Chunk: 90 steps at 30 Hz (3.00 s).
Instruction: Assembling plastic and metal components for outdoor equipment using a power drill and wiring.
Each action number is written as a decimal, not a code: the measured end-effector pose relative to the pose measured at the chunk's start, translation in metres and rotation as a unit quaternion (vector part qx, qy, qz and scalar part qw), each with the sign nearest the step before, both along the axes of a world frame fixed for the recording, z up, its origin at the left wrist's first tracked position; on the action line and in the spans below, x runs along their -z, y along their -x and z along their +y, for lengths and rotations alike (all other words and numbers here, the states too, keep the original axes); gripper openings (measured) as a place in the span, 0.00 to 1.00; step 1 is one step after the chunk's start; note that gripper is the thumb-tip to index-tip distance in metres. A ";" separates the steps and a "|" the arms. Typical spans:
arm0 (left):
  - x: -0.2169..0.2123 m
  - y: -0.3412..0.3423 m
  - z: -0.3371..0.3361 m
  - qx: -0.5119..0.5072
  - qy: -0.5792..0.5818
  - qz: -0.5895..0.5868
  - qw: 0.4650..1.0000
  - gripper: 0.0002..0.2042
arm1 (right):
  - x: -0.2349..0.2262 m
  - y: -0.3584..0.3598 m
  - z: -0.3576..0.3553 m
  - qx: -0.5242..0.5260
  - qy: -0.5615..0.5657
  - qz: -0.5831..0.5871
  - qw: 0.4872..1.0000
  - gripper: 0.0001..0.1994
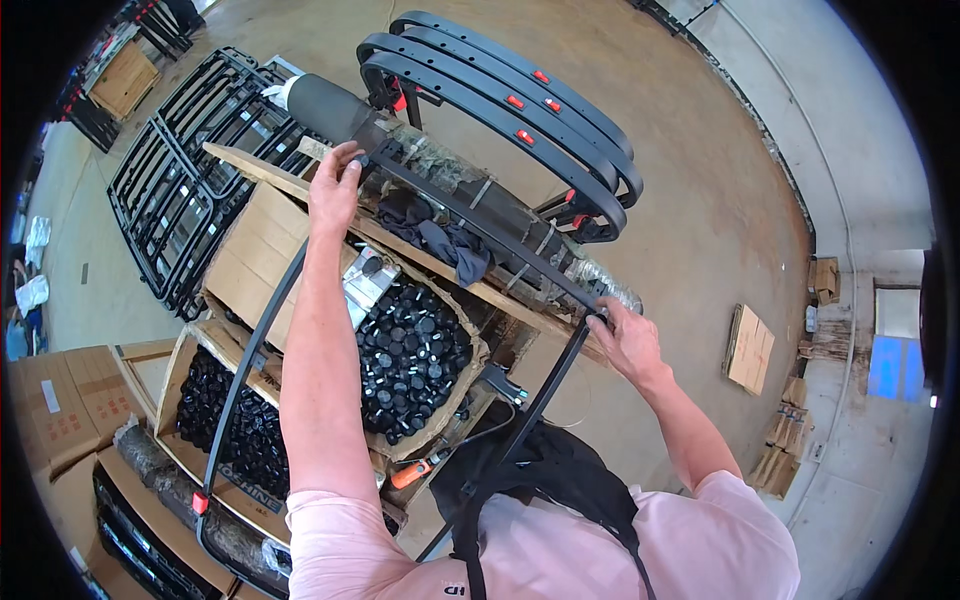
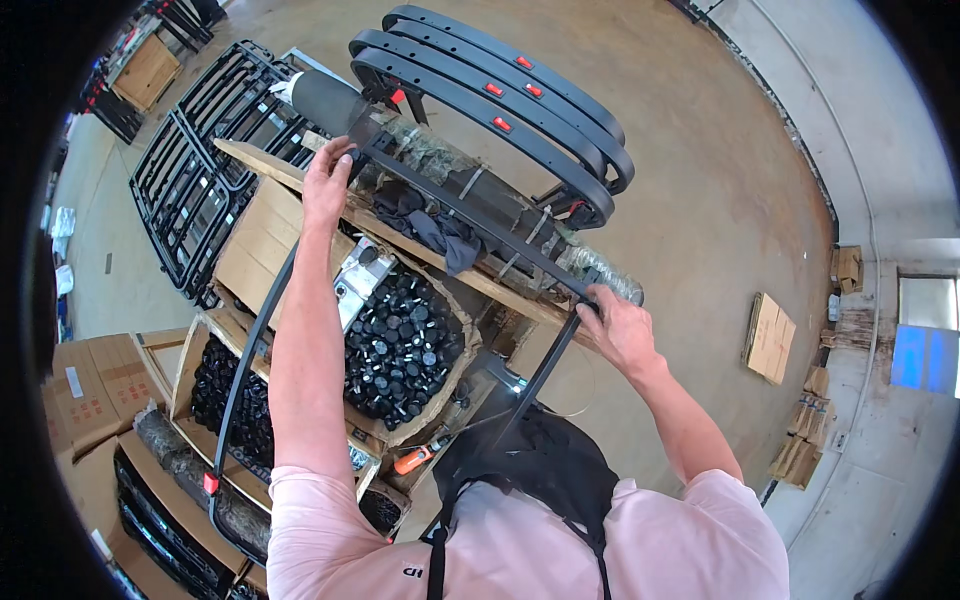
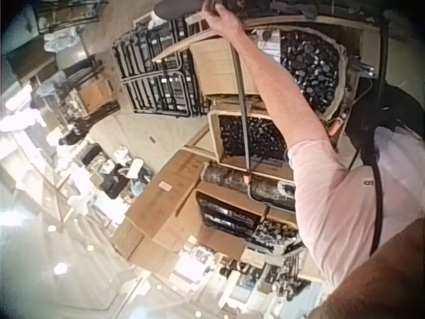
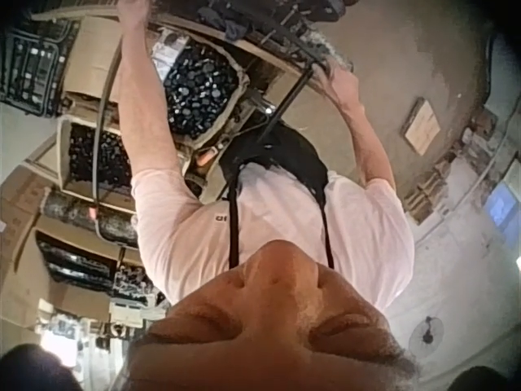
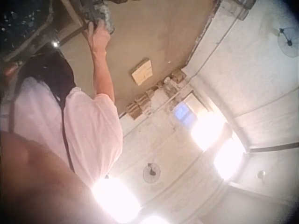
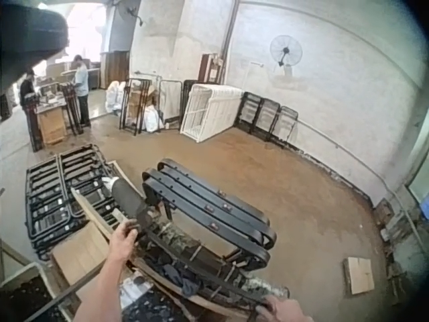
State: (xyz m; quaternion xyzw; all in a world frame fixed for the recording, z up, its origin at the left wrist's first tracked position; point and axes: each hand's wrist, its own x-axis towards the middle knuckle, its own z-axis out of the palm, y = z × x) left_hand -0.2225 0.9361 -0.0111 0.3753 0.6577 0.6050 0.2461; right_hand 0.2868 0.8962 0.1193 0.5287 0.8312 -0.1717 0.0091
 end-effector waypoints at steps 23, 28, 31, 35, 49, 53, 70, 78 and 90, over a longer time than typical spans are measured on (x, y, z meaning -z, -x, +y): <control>-0.003 -0.008 0.001 -0.005 0.096 0.162 0.982 0.15 | -0.045 0.022 0.012 -0.138 0.026 -0.273 0.952 0.22; 0.003 -0.004 -0.002 -0.007 -0.008 0.021 1.000 0.12 | -0.036 0.013 0.006 -0.157 -0.075 -0.176 0.969 0.15; -0.017 -0.020 0.000 -0.026 0.089 0.117 0.989 0.13 | -0.031 0.011 0.015 -0.140 0.104 -0.445 0.878 0.14; -0.018 -0.016 -0.005 -0.020 0.105 0.165 0.980 0.13 | -0.030 0.012 0.015 -0.183 0.000 -0.316 0.931 0.11; -0.021 -0.014 -0.009 -0.019 0.153 0.163 0.974 0.14 | -0.016 0.010 0.019 -0.210 0.041 -0.375 0.902 0.13; -0.015 -0.011 -0.007 -0.016 0.051 0.172 0.984 0.19 | -0.011 0.011 0.014 -0.205 -0.051 -0.233 0.949 0.15; -0.053 0.067 -0.057 -0.252 0.213 0.336 0.882 0.38 | 0.009 0.011 0.009 -0.105 -0.064 -0.191 0.974 0.27; -0.064 -0.003 -0.017 -0.128 0.144 0.478 0.857 0.41 | 0.015 0.001 0.016 -0.119 -0.053 -0.191 0.973 0.27; -0.076 -0.057 -0.307 -0.154 0.196 0.324 0.913 0.08 | -0.024 0.057 0.052 -0.285 -0.036 -0.204 0.936 0.15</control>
